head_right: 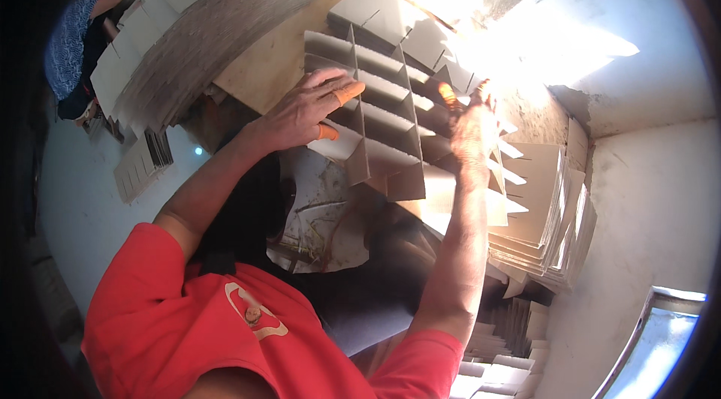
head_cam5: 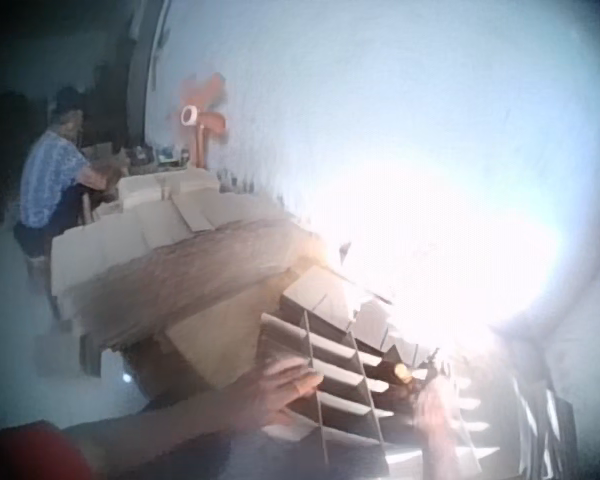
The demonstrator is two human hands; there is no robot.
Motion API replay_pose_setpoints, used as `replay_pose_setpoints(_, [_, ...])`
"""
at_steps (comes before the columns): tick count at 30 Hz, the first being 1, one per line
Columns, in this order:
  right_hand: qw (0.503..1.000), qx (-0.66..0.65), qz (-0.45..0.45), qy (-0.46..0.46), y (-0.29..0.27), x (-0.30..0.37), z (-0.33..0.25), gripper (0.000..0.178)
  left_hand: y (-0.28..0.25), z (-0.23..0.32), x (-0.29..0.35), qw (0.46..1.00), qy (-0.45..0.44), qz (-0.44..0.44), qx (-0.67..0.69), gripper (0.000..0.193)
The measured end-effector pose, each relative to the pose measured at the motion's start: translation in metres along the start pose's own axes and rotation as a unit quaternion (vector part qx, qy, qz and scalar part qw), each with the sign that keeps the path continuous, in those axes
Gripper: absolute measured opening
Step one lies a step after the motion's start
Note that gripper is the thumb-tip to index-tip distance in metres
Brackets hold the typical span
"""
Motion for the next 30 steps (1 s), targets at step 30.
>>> replay_pose_setpoints(30, [0.953, 0.155, 0.236, -0.11, -0.1, 0.122, 0.025, 0.034, -0.237, -0.091, 0.041, 0.787, -0.042, 0.18, -0.588, 0.026])
Point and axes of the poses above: each hand's wrist, its own x-axis away from the middle knuckle, its own y-axis out of the palm, z = x × y, the point moved 6 cm from there along -x, towards the middle knuckle, and after that the axes turned 10 degrees about x, right-handed, at the moved point
